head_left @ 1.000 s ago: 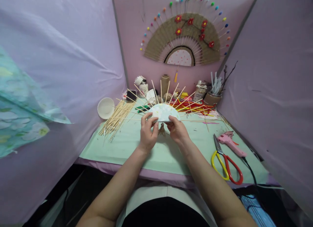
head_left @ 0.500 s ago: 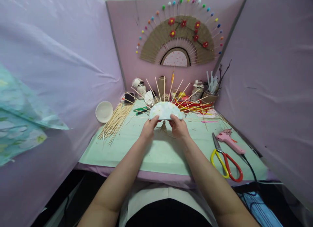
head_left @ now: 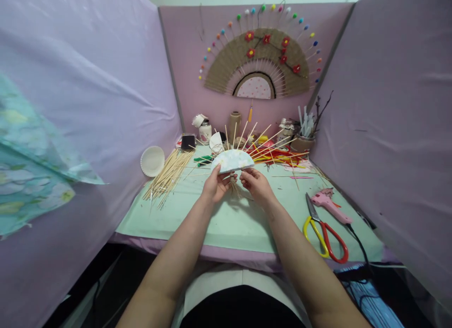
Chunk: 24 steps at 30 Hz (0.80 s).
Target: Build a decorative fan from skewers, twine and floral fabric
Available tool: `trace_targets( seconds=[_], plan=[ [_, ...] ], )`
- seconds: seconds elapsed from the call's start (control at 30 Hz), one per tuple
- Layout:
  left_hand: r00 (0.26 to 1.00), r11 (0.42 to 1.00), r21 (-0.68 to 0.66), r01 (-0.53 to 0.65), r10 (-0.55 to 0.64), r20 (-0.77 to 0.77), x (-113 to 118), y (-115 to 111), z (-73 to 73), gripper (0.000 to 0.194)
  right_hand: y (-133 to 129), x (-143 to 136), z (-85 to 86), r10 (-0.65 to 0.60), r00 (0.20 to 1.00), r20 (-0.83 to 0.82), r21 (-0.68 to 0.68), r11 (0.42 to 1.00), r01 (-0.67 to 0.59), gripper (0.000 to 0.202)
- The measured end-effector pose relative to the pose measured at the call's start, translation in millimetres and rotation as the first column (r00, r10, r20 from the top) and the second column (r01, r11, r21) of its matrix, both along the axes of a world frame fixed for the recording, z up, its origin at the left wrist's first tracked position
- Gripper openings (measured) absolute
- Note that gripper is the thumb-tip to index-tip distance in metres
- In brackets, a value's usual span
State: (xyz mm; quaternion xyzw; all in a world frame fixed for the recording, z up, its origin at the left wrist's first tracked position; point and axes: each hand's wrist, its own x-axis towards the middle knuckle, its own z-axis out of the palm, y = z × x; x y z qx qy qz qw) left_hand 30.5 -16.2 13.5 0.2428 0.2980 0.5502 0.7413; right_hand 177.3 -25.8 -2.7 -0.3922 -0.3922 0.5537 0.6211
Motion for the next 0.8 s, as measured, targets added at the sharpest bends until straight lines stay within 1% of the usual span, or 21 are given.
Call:
trace_targets(
  seconds=[0.13, 0.3, 0.37, 0.43, 0.6, 0.7, 0.8],
  plan=[
    [0.998, 0.998, 0.039, -0.057, 0.057, -0.019, 0.1, 1.6, -2.3, 0.024, 0.4, 5.4, -0.5, -0.138, 0.99, -0.029, 0.041, 0.989, 0.139, 0.033],
    [0.993, 0.993, 0.044, -0.107, 0.109, -0.04, 2.4, 0.6, -2.8, 0.023, 1.9, 9.9, -2.4, -0.259, 0.966, -0.026, 0.053, 0.964, 0.26, 0.032],
    [0.991, 0.991, 0.034, -0.126, 0.128, -0.042, 2.9, 0.3, -2.8, 0.022, 1.5, 9.2, -2.4, -0.297, 0.955, -0.006, 0.084, 0.951, 0.297, 0.031],
    [0.99, 0.991, 0.024, -0.13, 0.131, -0.046, 3.2, 0.2, -3.1, 0.021, 0.3, 7.8, -1.5, -0.354, 0.934, 0.049, 0.135, 0.929, 0.345, 0.029],
    [0.992, 0.993, -0.018, -0.116, 0.116, -0.044, 3.7, 0.0, -4.8, 0.027, -4.3, 6.7, 0.9, -0.508, 0.831, 0.228, 0.283, 0.851, 0.443, 0.02],
    [0.993, 0.993, -0.031, -0.111, 0.11, -0.038, 4.0, -0.3, -5.1, 0.028, -5.0, 9.4, -0.2, -0.583, 0.744, 0.326, 0.376, 0.802, 0.464, 0.019],
    [0.994, 0.994, -0.034, -0.104, 0.103, -0.034, 4.4, -0.4, -5.1, 0.026, -3.6, 12.9, -2.7, -0.637, 0.662, 0.394, 0.437, 0.764, 0.475, 0.02]
  ],
)
